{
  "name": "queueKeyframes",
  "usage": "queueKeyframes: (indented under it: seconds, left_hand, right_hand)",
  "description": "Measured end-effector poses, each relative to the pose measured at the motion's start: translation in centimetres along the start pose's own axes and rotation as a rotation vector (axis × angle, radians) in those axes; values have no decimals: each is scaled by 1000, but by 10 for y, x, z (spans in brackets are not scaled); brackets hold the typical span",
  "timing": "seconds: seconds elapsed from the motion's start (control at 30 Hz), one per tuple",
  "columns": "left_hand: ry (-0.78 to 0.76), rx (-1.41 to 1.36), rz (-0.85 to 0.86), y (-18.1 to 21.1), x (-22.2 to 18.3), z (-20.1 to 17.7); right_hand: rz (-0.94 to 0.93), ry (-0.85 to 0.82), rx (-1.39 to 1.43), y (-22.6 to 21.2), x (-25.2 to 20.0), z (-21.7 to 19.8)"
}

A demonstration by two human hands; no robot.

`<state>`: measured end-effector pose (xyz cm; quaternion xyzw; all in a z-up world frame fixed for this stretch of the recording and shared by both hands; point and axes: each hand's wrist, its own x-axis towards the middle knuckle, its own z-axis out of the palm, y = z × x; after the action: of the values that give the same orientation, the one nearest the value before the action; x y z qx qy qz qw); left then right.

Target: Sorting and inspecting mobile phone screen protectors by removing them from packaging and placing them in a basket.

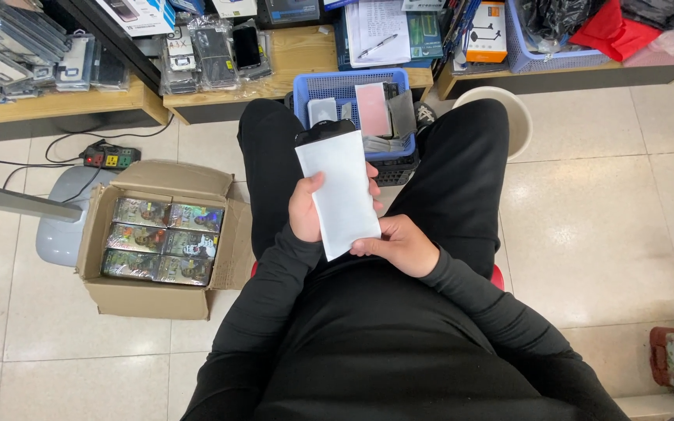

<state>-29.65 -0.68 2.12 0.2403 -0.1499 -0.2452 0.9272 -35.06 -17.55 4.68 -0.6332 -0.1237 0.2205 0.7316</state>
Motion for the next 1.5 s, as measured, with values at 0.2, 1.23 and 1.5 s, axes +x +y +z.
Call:
queueKeyframes:
  seconds: [0.2, 1.23, 1.5]
  left_hand:
    - [-38, -61, -8, -12, -3, 11]
    - [-174, -326, -423, -17, -23, 57]
    - [-140, -407, -138, -30, -15, 51]
  right_hand:
    - [-14, -10, 24, 12, 3, -8]
    - [-364, 94, 926, -115, 90, -59]
    - [-374, -108, 855, -39, 109, -52]
